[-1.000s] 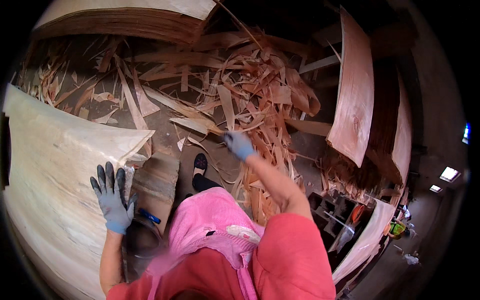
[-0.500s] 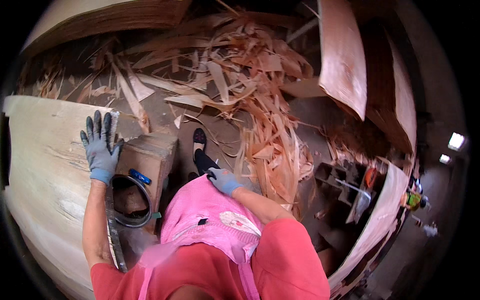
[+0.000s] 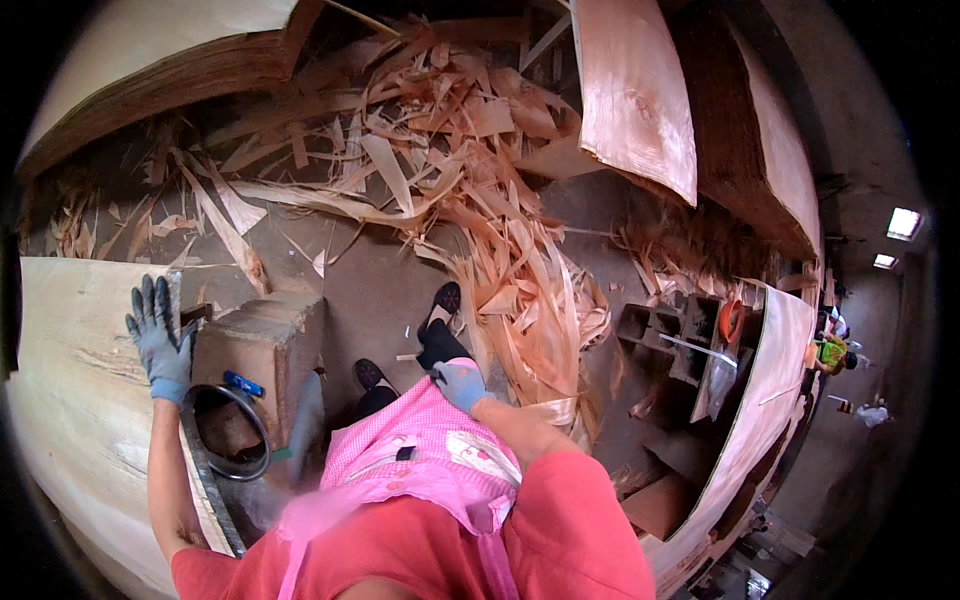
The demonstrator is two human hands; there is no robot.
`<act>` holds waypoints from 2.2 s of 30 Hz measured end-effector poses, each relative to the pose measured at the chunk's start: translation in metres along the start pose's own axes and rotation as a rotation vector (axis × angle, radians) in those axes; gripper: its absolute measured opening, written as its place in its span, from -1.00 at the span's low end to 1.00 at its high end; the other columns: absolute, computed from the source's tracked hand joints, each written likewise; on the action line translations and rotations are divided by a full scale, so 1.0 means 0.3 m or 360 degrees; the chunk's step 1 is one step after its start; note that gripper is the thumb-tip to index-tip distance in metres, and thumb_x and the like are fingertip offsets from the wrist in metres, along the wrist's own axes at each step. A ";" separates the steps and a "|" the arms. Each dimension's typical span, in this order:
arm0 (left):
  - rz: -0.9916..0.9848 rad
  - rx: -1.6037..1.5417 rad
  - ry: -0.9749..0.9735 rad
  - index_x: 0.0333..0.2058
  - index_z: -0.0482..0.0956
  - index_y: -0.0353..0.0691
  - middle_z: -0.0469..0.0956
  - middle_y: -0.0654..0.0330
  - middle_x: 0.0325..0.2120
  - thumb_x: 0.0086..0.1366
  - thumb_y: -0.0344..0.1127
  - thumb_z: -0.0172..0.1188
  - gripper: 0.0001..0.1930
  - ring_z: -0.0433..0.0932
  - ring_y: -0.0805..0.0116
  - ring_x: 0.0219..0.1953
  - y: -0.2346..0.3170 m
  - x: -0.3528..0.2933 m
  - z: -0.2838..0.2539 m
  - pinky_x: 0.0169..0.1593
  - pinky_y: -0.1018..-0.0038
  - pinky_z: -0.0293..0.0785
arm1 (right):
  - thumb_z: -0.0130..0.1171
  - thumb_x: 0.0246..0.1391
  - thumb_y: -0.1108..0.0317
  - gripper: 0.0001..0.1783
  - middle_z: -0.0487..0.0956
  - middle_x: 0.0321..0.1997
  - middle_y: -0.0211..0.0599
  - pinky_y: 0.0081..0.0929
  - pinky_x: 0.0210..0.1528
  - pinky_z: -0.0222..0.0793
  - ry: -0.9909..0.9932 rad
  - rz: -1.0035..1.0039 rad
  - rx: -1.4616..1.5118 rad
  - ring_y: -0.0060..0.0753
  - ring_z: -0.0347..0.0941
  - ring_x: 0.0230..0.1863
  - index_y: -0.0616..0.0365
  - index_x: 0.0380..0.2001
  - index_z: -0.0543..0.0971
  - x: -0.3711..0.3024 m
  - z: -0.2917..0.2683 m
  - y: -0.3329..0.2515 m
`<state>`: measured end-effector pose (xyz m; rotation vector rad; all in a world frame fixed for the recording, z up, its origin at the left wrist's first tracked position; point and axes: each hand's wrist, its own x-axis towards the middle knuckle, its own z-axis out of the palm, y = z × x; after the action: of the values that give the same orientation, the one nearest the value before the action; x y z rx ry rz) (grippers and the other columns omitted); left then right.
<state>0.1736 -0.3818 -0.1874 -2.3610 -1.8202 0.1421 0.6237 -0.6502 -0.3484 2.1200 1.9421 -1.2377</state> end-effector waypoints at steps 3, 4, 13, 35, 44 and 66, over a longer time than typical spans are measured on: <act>0.0017 -0.0029 -0.0047 0.40 -0.01 -0.05 -0.11 0.16 0.43 0.17 -0.05 0.17 -0.14 -0.17 0.02 0.45 0.007 0.016 -0.023 0.41 0.02 -0.27 | 0.08 0.11 0.19 -0.75 0.61 -0.22 -0.15 -0.11 -0.19 0.45 0.0122 -0.0137 0.0101 0.01 0.55 -0.20 -0.05 -0.15 0.53 -0.019 0.016 0.061; 0.0053 -0.0023 -0.0055 0.39 -0.02 -0.11 -0.13 0.10 0.43 0.16 -0.05 0.15 -0.13 -0.18 0.01 0.45 0.005 0.018 -0.017 0.42 0.05 -0.29 | 0.08 0.10 0.19 -0.75 0.60 -0.21 -0.17 -0.12 -0.18 0.45 0.0062 -0.0094 0.0107 -0.01 0.55 -0.19 -0.05 -0.16 0.53 -0.006 -0.005 0.066; 0.0037 0.0235 -0.0331 0.40 -0.03 -0.06 -0.17 -0.01 0.42 0.28 -0.31 0.00 -0.28 -0.25 -0.08 0.45 0.000 -0.056 -0.030 0.41 -0.07 -0.41 | 0.08 0.14 0.11 -0.70 0.61 -0.16 -0.18 -0.21 -0.06 0.42 -0.0381 -0.0145 0.0191 -0.08 0.53 -0.12 -0.02 -0.15 0.58 0.149 -0.220 0.277; -0.0556 -0.0174 -0.0260 0.33 0.12 -0.11 -0.15 -0.05 0.41 -0.03 -0.12 0.30 -0.08 -0.21 -0.10 0.44 0.224 0.085 -0.227 0.39 -0.16 -0.36 | 0.11 0.14 0.40 -0.73 0.65 -0.21 -0.07 -0.27 -0.12 0.46 -0.0104 -0.0296 0.0012 -0.07 0.59 -0.19 0.18 -0.08 0.57 0.653 -0.733 0.414; -0.0380 -0.1339 -0.0974 0.17 0.36 -0.17 0.50 -0.05 0.02 0.19 -0.16 0.11 -0.44 0.50 -0.01 0.05 0.841 0.256 -0.055 0.13 0.16 0.39 | 0.10 0.17 0.40 -0.75 0.68 -0.31 -0.20 -0.41 -0.26 0.47 -0.0114 -0.0205 0.0057 -0.37 0.57 -0.40 0.23 -0.13 0.62 0.853 -0.915 0.428; -0.1118 -0.1849 -0.1370 0.01 0.52 -0.28 0.61 0.14 -0.13 0.28 -0.45 0.09 -0.69 0.53 0.42 -0.09 0.871 0.405 0.658 0.05 0.50 0.40 | 0.04 0.21 0.38 -0.66 0.63 -0.33 -0.32 -0.51 -0.49 0.42 0.0328 0.1092 0.1638 -0.56 0.52 -0.47 0.10 0.06 0.48 1.264 -0.805 0.801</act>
<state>0.4197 -0.3163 -0.4264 -2.0217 -3.8716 -0.0226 0.9230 -0.2682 -0.5045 2.9807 0.3598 -2.0865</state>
